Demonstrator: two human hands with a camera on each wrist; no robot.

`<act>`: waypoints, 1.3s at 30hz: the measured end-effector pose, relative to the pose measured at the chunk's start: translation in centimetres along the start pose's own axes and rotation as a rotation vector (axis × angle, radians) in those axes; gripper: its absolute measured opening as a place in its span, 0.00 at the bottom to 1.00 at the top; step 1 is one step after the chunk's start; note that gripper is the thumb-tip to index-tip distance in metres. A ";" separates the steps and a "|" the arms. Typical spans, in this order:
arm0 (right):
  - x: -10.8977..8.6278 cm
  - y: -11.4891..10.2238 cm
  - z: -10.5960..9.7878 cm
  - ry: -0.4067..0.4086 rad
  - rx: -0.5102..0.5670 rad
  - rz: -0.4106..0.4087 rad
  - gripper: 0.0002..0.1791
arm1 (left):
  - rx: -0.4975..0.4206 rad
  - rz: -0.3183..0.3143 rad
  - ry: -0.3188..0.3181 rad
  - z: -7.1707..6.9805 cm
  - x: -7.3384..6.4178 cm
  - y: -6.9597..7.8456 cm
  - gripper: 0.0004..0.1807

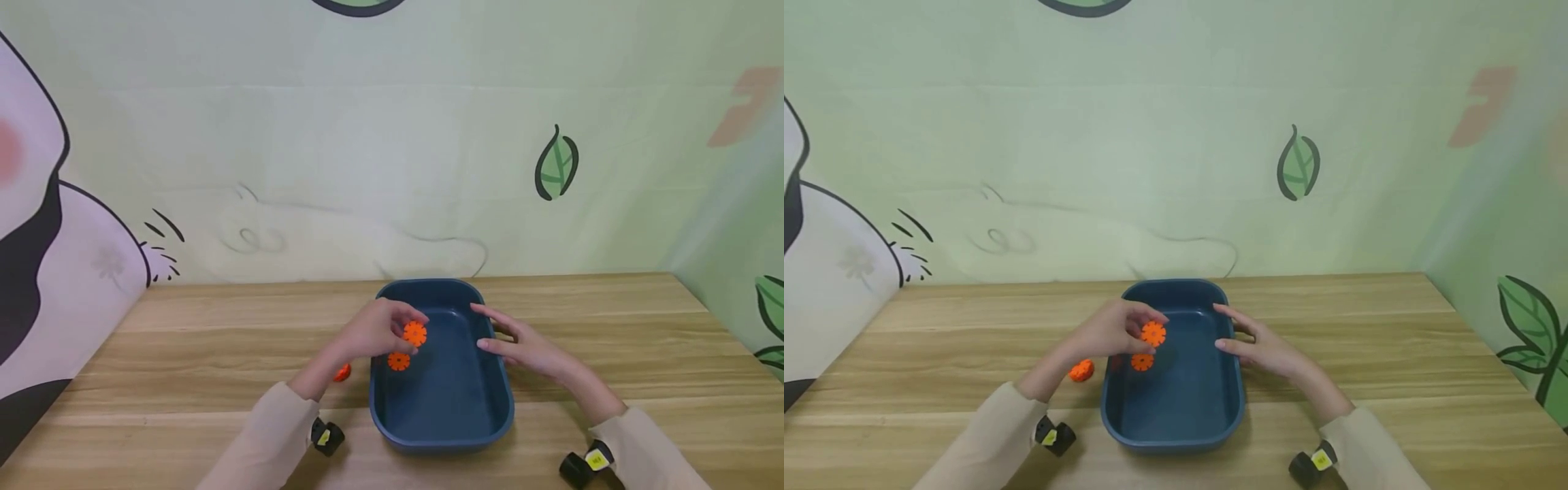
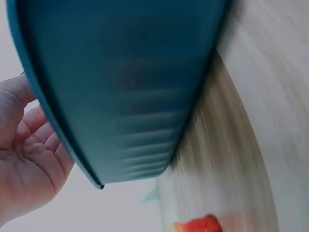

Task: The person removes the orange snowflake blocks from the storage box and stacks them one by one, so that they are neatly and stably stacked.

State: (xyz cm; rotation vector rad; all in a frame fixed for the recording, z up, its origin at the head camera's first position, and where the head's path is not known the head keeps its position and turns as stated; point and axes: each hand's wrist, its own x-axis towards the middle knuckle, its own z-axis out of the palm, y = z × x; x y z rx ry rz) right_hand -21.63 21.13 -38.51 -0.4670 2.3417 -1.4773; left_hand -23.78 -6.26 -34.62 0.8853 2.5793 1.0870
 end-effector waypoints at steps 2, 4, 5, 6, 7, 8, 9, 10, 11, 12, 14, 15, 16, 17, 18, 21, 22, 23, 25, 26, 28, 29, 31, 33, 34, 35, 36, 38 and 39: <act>0.0 0.0 0.0 0.003 -0.001 -0.006 0.35 | -0.016 -0.005 0.017 -0.2 -0.4 -0.2 0.21; 0.0 0.1 0.0 0.004 0.000 -0.010 0.35 | -0.036 -0.010 0.038 -0.4 -0.9 -0.3 0.21; 0.0 0.1 0.1 0.005 0.003 -0.011 0.35 | -0.043 -0.013 0.048 -0.5 -1.1 -0.4 0.21; 0.0 0.1 0.1 0.006 0.002 -0.011 0.35 | -0.050 -0.014 0.058 -0.7 -1.3 -0.5 0.20; 0.0 0.1 0.1 0.007 0.001 -0.012 0.35 | -0.056 -0.018 0.069 -0.8 -1.5 -0.6 0.20; 0.0 0.2 0.1 0.006 0.002 -0.012 0.35 | -0.060 -0.021 0.082 -0.9 -1.8 -0.7 0.20; 0.0 0.2 0.1 0.008 0.000 -0.011 0.35 | -0.063 -0.023 0.094 -1.1 -2.0 -0.8 0.20; 0.0 0.2 0.1 0.008 0.000 -0.011 0.35 | -0.064 -0.023 0.107 -1.2 -2.3 -1.0 0.20; 0.0 0.2 0.1 0.009 0.000 -0.010 0.35 | -0.066 -0.020 0.117 -1.4 -2.5 -1.2 0.20; 0.0 0.2 0.1 0.009 -0.001 -0.010 0.35 | -0.066 -0.014 0.127 -1.5 -2.8 -1.3 0.20; 0.1 0.2 0.1 0.008 -0.001 -0.006 0.34 | -0.068 -0.008 0.145 -1.8 -3.3 -1.7 0.20; 0.1 0.2 0.1 0.008 -0.002 -0.005 0.34 | -0.069 -0.005 0.152 -2.0 -3.6 -1.9 0.20; 0.1 0.2 0.1 0.008 -0.003 -0.003 0.34 | -0.072 -0.004 0.159 -2.1 -3.9 -2.1 0.20; 0.1 0.2 0.1 0.009 -0.003 -0.002 0.34 | -0.076 -0.006 0.165 -2.3 -4.1 -2.3 0.20; 0.1 0.2 0.1 0.009 -0.005 0.000 0.35 | -0.080 -0.013 0.172 -2.4 -4.4 -2.5 0.21; 0.0 0.1 0.1 0.008 -0.002 0.004 0.35 | -0.101 -0.039 0.193 -2.7 -5.1 -3.1 0.22; 0.0 0.1 0.2 0.008 0.000 0.005 0.35 | -0.109 -0.045 0.198 -2.8 -5.3 -3.3 0.22; 0.0 0.1 0.2 0.007 0.001 0.006 0.35 | -0.115 -0.051 0.201 -2.9 -5.5 -3.5 0.22; 0.0 0.1 0.1 0.006 0.007 0.008 0.35 | -0.125 -0.056 0.208 -3.0 -6.0 -3.9 0.22; 0.0 0.1 0.1 0.005 0.010 0.009 0.35 | -0.131 -0.057 0.210 -3.0 -6.1 -4.1 0.21; 0.0 0.1 0.1 0.001 0.012 0.008 0.35 | -0.142 -0.059 0.209 -3.1 -6.5 -4.5 0.21; 0.0 0.1 0.1 0.000 0.012 0.008 0.35 | -0.148 -0.063 0.207 -3.2 -6.6 -4.8 0.22; 0.0 0.1 0.1 -0.002 0.014 0.009 0.35 | -0.156 -0.072 0.201 -3.3 -6.9 -5.1 0.22; 0.0 0.1 0.1 -0.002 0.015 0.009 0.35 | -0.156 -0.083 0.193 -3.3 -7.1 -5.3 0.23; 0.0 0.1 0.1 -0.001 0.013 0.010 0.35 | -0.155 -0.088 0.187 -3.4 -7.2 -5.3 0.23; 0.0 0.1 0.1 0.000 0.011 0.011 0.35 | -0.154 -0.090 0.181 -3.4 -7.2 -5.4 0.23; 0.0 0.1 0.1 0.001 0.012 0.010 0.35 | -0.147 -0.094 0.174 -3.4 -7.3 -5.5 0.23; 0.0 0.1 0.1 0.003 0.007 0.008 0.35 | -0.130 -0.101 0.157 -3.4 -7.3 -5.8 0.23; 0.0 0.1 0.1 0.004 0.004 0.006 0.35 | -0.121 -0.109 0.149 -3.3 -7.3 -5.9 0.23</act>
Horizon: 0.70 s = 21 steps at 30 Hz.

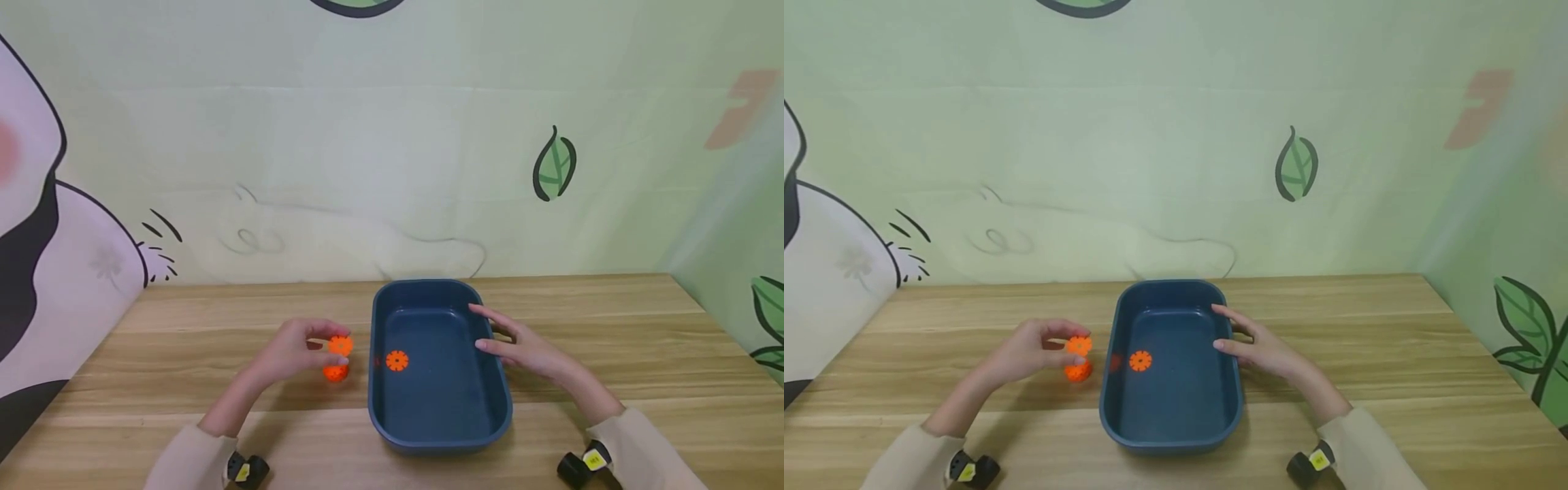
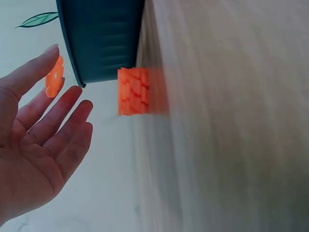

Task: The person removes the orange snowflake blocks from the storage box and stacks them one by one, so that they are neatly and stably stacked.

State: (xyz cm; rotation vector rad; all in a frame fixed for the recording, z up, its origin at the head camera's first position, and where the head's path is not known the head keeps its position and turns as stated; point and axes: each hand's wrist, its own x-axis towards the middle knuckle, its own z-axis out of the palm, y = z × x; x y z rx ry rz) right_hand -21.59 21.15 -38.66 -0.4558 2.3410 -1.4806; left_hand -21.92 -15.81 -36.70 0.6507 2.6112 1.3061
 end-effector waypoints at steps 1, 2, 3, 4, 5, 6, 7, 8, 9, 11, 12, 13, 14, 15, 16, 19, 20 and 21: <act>0.0 0.0 0.0 -0.001 -0.001 -0.001 0.35 | 0.007 -0.004 -0.008 0.0 0.0 -0.1 0.23; 0.0 0.0 0.0 0.000 -0.002 -0.002 0.35 | 0.017 -0.008 -0.015 0.0 0.0 -0.2 0.23; 0.0 0.0 0.0 0.001 -0.003 -0.002 0.35 | 0.028 -0.013 -0.021 0.0 0.0 -0.3 0.23; 0.0 0.0 0.0 0.002 -0.004 -0.002 0.35 | 0.036 -0.017 -0.027 0.0 0.1 -0.5 0.23; 0.0 0.1 0.0 0.003 -0.002 -0.002 0.35 | 0.041 -0.021 -0.033 0.0 0.1 -0.6 0.23; 0.0 0.1 0.0 0.002 -0.003 -0.003 0.35 | 0.045 -0.026 -0.039 0.0 0.1 -0.7 0.23; 0.0 0.1 0.0 0.002 -0.002 -0.004 0.35 | 0.049 -0.030 -0.046 0.0 0.2 -0.8 0.23; 0.0 0.1 0.0 0.002 -0.003 -0.004 0.35 | 0.052 -0.038 -0.055 0.0 0.2 -1.0 0.22; 0.1 0.1 0.0 0.002 -0.003 -0.004 0.35 | 0.053 -0.050 -0.063 0.0 0.3 -1.1 0.22; 0.1 0.1 0.0 0.001 -0.001 -0.004 0.35 | 0.056 -0.068 -0.083 -0.1 0.4 -1.4 0.22; 0.1 0.1 0.0 0.001 -0.001 -0.005 0.35 | 0.056 -0.076 -0.092 -0.1 0.5 -1.5 0.22; 0.1 0.1 0.0 0.002 -0.001 -0.004 0.35 | 0.057 -0.080 -0.100 -0.1 0.5 -1.6 0.22; 0.1 0.1 0.0 0.004 -0.002 -0.003 0.35 | 0.061 -0.081 -0.107 -0.1 0.6 -1.8 0.22; 0.1 0.1 0.0 0.005 0.000 -0.003 0.35 | 0.064 -0.078 -0.111 -0.1 0.6 -1.9 0.21; 0.1 0.1 0.0 0.007 -0.001 -0.002 0.35 | 0.069 -0.070 -0.117 -0.2 0.6 -2.0 0.21; 0.1 0.1 0.0 0.008 0.000 -0.001 0.35 | 0.078 -0.053 -0.134 -0.2 0.6 -2.1 0.20; 0.1 0.1 0.0 0.008 0.001 -0.001 0.35 | 0.080 -0.050 -0.139 -0.2 0.7 -2.2 0.20; 0.1 0.1 0.0 0.008 0.002 -0.002 0.36 | 0.081 -0.049 -0.145 -0.3 0.7 -2.2 0.19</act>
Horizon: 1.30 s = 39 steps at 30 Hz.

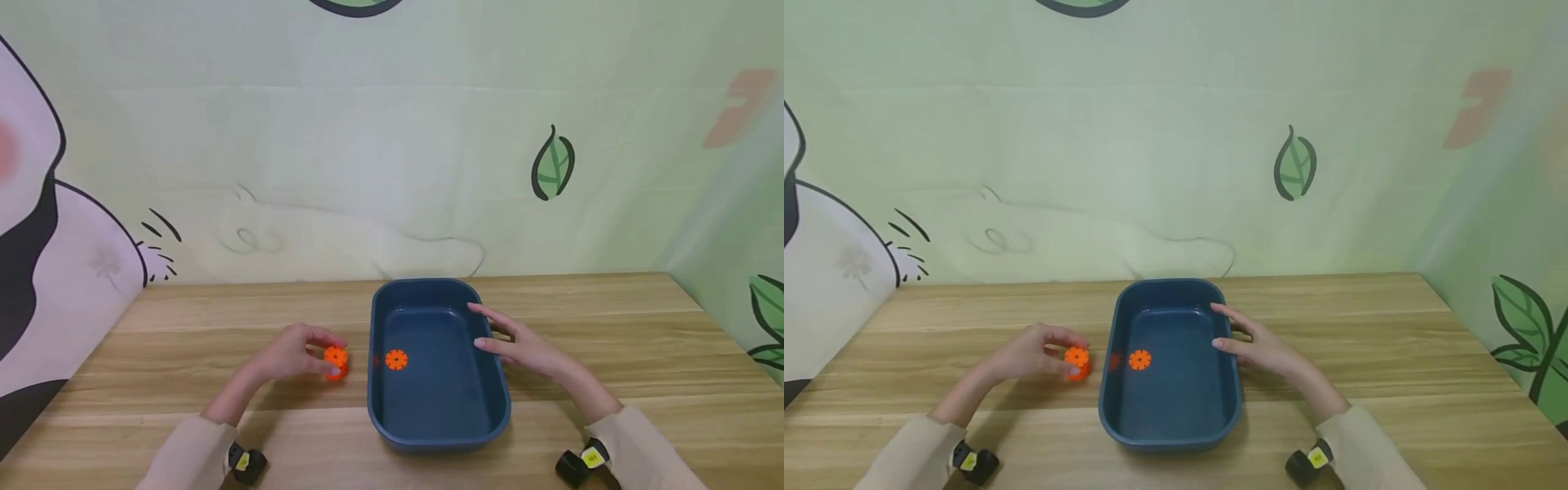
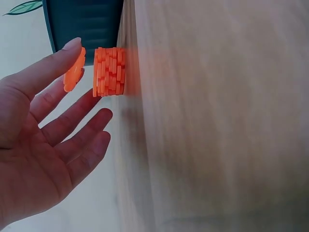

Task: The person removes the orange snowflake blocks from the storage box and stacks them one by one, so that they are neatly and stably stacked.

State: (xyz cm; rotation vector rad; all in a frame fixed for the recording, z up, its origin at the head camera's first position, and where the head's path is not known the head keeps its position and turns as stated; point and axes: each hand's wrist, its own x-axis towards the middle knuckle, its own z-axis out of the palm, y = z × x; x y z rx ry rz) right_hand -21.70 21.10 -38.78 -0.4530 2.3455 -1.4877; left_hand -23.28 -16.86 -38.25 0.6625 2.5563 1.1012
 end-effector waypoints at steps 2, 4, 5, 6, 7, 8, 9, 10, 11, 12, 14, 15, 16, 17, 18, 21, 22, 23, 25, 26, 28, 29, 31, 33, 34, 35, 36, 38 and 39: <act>0.0 0.0 0.0 -0.002 0.002 -0.001 0.36 | 0.005 -0.002 -0.010 0.0 0.0 0.0 0.19; 0.0 0.0 0.0 -0.003 -0.001 -0.001 0.35 | 0.016 -0.010 -0.013 0.0 0.1 -0.1 0.19; 0.1 0.0 0.0 -0.004 -0.002 -0.002 0.35 | 0.020 -0.016 -0.014 0.0 0.1 -0.1 0.19; 0.1 0.0 0.0 -0.005 -0.002 -0.002 0.35 | 0.023 -0.020 -0.015 0.1 0.1 -0.1 0.19; 0.1 0.0 0.0 -0.005 -0.004 -0.001 0.35 | 0.027 -0.025 -0.016 0.1 0.1 -0.1 0.19; 0.1 0.0 0.0 -0.004 -0.004 -0.002 0.35 | 0.030 -0.029 -0.015 0.1 0.1 -0.1 0.19; 0.1 0.0 0.0 -0.004 -0.005 -0.002 0.35 | 0.032 -0.032 -0.013 0.1 0.1 -0.2 0.19; 0.1 0.0 0.0 -0.004 -0.004 -0.003 0.35 | 0.032 -0.033 -0.012 0.1 0.1 -0.2 0.19; 0.1 0.0 0.0 -0.002 -0.003 -0.005 0.35 | 0.034 -0.034 -0.012 0.2 0.1 -0.2 0.19; 0.1 0.0 0.0 -0.001 -0.003 -0.005 0.35 | 0.035 -0.033 -0.012 0.2 0.1 -0.2 0.19; 0.1 0.0 0.0 0.000 -0.001 -0.008 0.35 | 0.041 -0.034 -0.012 0.2 0.2 -0.3 0.19; 0.1 0.0 0.0 0.001 -0.002 -0.008 0.35 | 0.042 -0.033 -0.013 0.2 0.2 -0.3 0.20; 0.1 0.1 0.0 0.001 -0.001 -0.008 0.35 | 0.043 -0.032 -0.014 0.2 0.2 -0.3 0.20; 0.1 0.1 0.0 0.003 -0.002 -0.008 0.35 | 0.045 -0.033 -0.015 0.2 0.2 -0.3 0.20; 0.1 0.1 0.0 0.002 0.000 -0.008 0.35 | 0.047 -0.033 -0.016 0.2 0.2 -0.3 0.20; 0.1 0.1 0.0 0.001 0.009 -0.006 0.35 | 0.051 -0.036 -0.018 0.2 0.2 -0.3 0.20; 0.1 0.1 0.0 0.000 0.014 -0.006 0.35 | 0.053 -0.039 -0.019 0.2 0.2 -0.3 0.20; 0.1 0.1 0.0 -0.002 0.016 -0.005 0.35 | 0.055 -0.041 -0.020 0.2 0.2 -0.3 0.20; 0.1 0.1 0.0 -0.006 0.021 -0.002 0.35 | 0.055 -0.045 -0.022 0.2 0.2 -0.2 0.20; 0.1 0.1 0.0 -0.007 0.022 -0.001 0.35 | 0.053 -0.047 -0.022 0.2 0.2 -0.2 0.20; 0.0 0.1 0.0 -0.009 0.022 0.000 0.35 | 0.050 -0.052 -0.024 0.2 0.2 -0.1 0.21; 0.0 0.1 0.0 -0.010 0.021 0.000 0.35 | 0.048 -0.052 -0.025 0.2 0.2 -0.1 0.21; 0.0 0.1 0.0 -0.012 0.020 0.002 0.35 | 0.039 -0.058 -0.023 0.2 0.1 0.0 0.22; 0.0 0.1 0.0 -0.013 0.017 0.005 0.35 | 0.031 -0.059 -0.012 0.1 0.0 0.1 0.23; 0.0 0.0 0.0 -0.013 0.017 0.007 0.35 | 0.027 -0.057 -0.004 0.1 0.0 0.2 0.23; 0.0 0.0 0.0 -0.013 0.018 0.007 0.35 | 0.021 -0.056 0.006 0.2 -0.1 0.3 0.23; 0.0 0.0 0.0 -0.012 0.019 0.008 0.35 | 0.013 -0.056 0.019 0.2 -0.2 0.4 0.23; 0.0 0.0 0.0 -0.011 0.021 0.004 0.35 | 0.004 -0.044 0.043 0.2 -0.3 0.7 0.23; 0.0 0.0 0.0 -0.010 0.022 0.000 0.35 | -0.005 -0.041 0.054 0.3 -0.4 0.9 0.23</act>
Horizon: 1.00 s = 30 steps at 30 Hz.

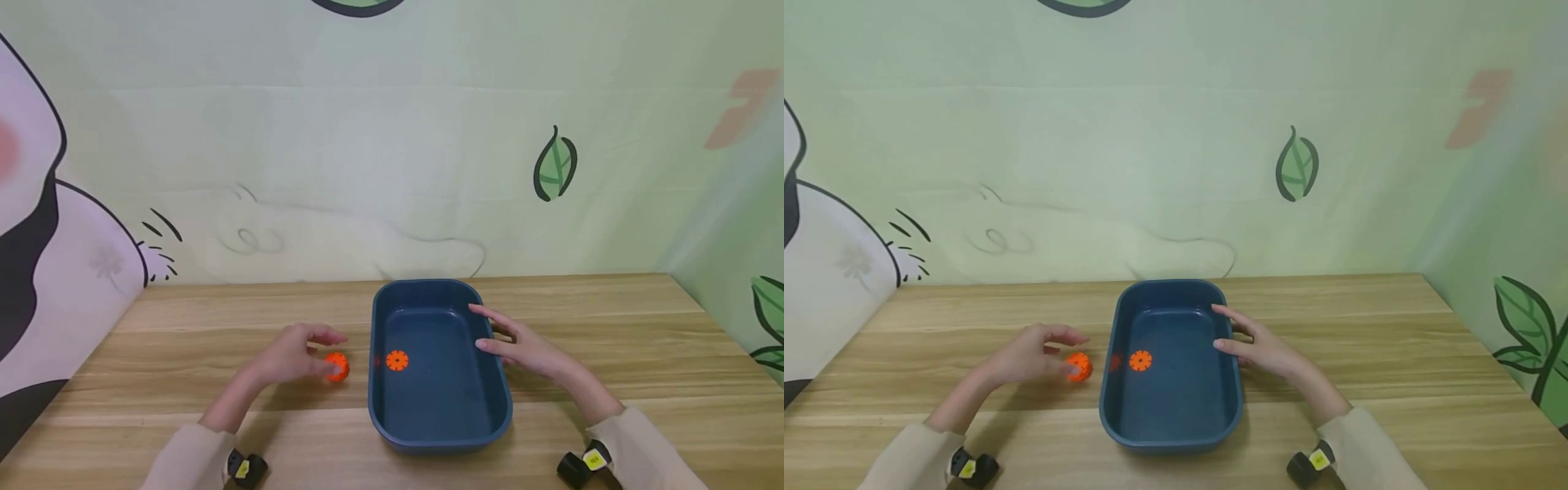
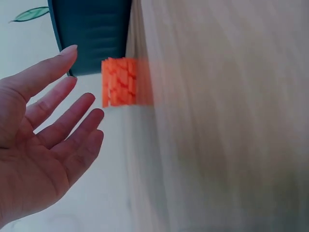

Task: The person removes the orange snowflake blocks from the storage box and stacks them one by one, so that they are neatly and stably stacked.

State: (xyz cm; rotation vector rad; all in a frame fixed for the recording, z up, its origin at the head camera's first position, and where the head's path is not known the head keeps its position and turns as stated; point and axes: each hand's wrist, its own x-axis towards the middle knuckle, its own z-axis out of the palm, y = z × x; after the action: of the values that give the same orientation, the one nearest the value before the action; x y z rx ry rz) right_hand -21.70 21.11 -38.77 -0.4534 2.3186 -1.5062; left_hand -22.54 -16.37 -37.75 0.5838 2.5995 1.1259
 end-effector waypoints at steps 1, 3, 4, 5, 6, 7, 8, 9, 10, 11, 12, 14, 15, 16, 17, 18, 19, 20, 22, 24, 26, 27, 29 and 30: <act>0.0 0.0 0.0 0.000 0.003 -0.003 0.35 | -0.008 0.005 0.008 0.0 -0.1 0.2 0.23; 0.0 0.0 0.0 -0.001 0.009 -0.006 0.35 | -0.018 0.017 0.022 0.1 -0.3 0.5 0.24; 0.0 0.1 0.1 -0.002 0.011 -0.007 0.35 | -0.021 0.024 0.027 0.2 -0.4 0.7 0.24; 0.0 0.1 0.1 -0.003 0.015 -0.008 0.35 | -0.027 0.036 0.031 0.2 -0.4 0.9 0.24; 0.0 0.1 0.1 -0.003 0.016 -0.007 0.35 | -0.037 0.041 0.039 0.3 -0.5 1.1 0.24; 0.1 0.1 0.1 -0.003 0.017 -0.007 0.35 | -0.043 0.051 0.047 0.3 -0.5 1.3 0.24; 0.1 0.1 0.1 -0.003 0.017 -0.008 0.35 | -0.053 0.060 0.055 0.4 -0.6 1.5 0.24; 0.1 0.1 0.1 -0.002 0.017 -0.007 0.35 | -0.064 0.074 0.063 0.4 -0.5 1.7 0.24; 0.1 0.1 0.1 -0.001 0.014 -0.007 0.35 | -0.074 0.084 0.073 0.5 -0.5 1.8 0.24; 0.0 0.1 0.0 -0.001 0.012 -0.007 0.35 | -0.086 0.093 0.081 0.5 -0.5 2.1 0.24; 0.0 0.1 0.0 -0.001 0.006 -0.006 0.35 | -0.093 0.098 0.092 0.6 -0.5 2.3 0.24; 0.0 0.1 0.0 -0.003 0.004 -0.006 0.35 | -0.107 0.112 0.104 0.7 -0.4 2.7 0.24; 0.0 0.1 0.0 -0.004 0.004 -0.003 0.35 | -0.109 0.118 0.108 0.7 -0.4 3.0 0.24; 0.0 0.1 0.0 -0.005 0.002 -0.003 0.35 | -0.113 0.119 0.114 0.8 -0.3 3.3 0.24; 0.0 0.0 0.0 -0.006 0.002 -0.004 0.35 | -0.120 0.121 0.118 0.9 -0.3 3.6 0.24; 0.0 0.0 0.0 -0.006 0.001 -0.003 0.35 | -0.123 0.127 0.121 1.0 -0.2 3.8 0.24; 0.0 0.0 0.0 -0.006 0.003 -0.004 0.35 | -0.130 0.135 0.123 1.1 -0.1 4.1 0.24; 0.0 0.0 0.0 -0.008 0.003 -0.004 0.35 | -0.133 0.146 0.125 1.2 -0.1 4.4 0.24; 0.0 0.0 0.0 -0.006 0.002 -0.003 0.35 | -0.144 0.169 0.123 1.4 0.1 4.8 0.25; 0.0 0.0 0.0 -0.008 0.003 0.000 0.35 | -0.154 0.187 0.118 1.6 0.2 5.2 0.25; 0.0 -0.1 0.0 -0.009 0.004 0.004 0.36 | -0.155 0.199 0.113 1.8 0.4 5.7 0.26; 0.0 -0.1 0.0 -0.008 0.004 0.005 0.36 | -0.159 0.204 0.108 1.9 0.5 5.9 0.26; 0.0 -0.1 0.0 -0.006 0.003 0.004 0.36 | -0.152 0.226 0.101 2.1 0.7 6.3 0.26; 0.0 0.0 0.0 -0.006 0.003 0.003 0.36 | -0.146 0.235 0.097 2.2 0.9 6.5 0.26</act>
State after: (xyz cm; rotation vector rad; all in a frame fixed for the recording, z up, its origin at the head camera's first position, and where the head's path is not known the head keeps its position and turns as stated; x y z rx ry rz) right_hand -21.71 21.12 -38.71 -0.4533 2.3110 -1.5049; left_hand -20.77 -10.52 -34.47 0.8380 2.5494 1.4352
